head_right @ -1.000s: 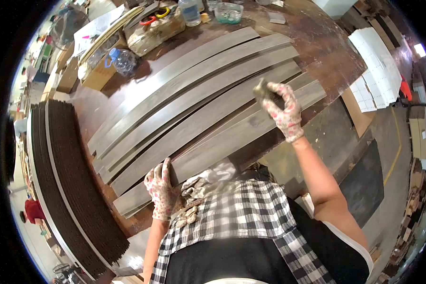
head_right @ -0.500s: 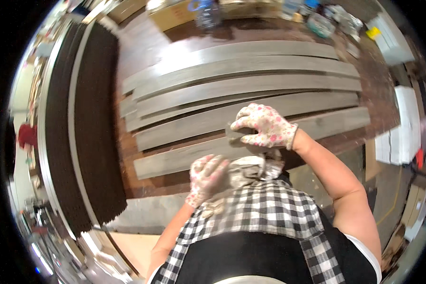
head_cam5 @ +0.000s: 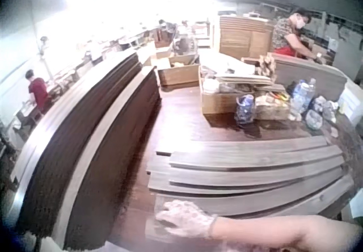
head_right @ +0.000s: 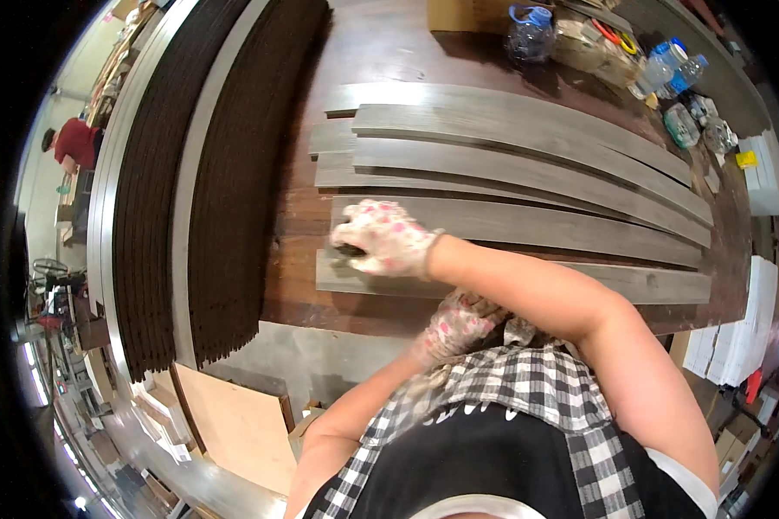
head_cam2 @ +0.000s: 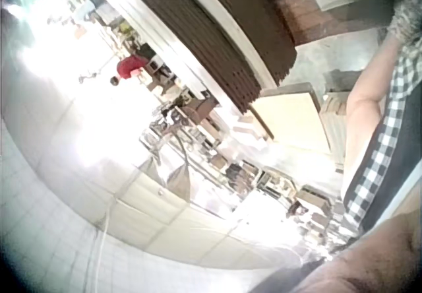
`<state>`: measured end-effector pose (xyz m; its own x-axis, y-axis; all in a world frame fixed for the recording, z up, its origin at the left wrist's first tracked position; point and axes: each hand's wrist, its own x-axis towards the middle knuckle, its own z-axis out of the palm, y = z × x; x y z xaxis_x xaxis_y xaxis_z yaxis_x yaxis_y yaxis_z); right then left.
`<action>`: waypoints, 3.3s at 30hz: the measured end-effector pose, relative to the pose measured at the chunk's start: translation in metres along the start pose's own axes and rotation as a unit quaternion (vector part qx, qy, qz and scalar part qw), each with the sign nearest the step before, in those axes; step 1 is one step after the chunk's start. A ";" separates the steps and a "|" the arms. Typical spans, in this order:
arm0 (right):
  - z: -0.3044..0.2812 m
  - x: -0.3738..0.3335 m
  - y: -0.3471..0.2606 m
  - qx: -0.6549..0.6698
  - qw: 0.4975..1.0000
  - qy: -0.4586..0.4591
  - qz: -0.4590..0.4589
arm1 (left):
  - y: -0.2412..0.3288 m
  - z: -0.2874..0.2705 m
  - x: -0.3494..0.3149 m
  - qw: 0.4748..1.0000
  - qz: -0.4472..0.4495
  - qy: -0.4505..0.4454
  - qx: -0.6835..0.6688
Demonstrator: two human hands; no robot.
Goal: The person sands long wooden planks using a small sanding block, then wipes the surfaces with a white cloth, handling several planks individually on a wooden table.
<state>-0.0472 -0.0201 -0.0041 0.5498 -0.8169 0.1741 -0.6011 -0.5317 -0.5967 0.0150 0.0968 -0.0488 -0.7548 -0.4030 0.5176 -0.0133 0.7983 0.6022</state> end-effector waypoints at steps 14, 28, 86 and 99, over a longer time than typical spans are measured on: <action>-0.228 -0.409 0.150 0.035 0.913 0.043 0.404 | -0.033 0.010 0.063 0.922 -0.289 -0.151 0.210; -0.312 -0.584 0.171 -0.121 0.797 0.207 0.555 | -0.031 0.007 0.071 0.911 -0.268 -0.154 0.273; -0.031 -0.274 0.064 -0.235 0.897 0.270 0.260 | -0.024 0.068 0.004 0.868 -0.390 -0.113 -0.287; -0.151 -0.543 0.138 -0.298 0.674 0.426 0.525 | 0.009 0.059 0.137 0.955 -0.200 -0.217 0.011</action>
<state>-0.5159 0.3163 -0.0629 -0.7398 -0.5094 0.4395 -0.6654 0.6506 -0.3659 -0.1272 0.0750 -0.0079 -0.8870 -0.4584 -0.0552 -0.3681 0.6300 0.6838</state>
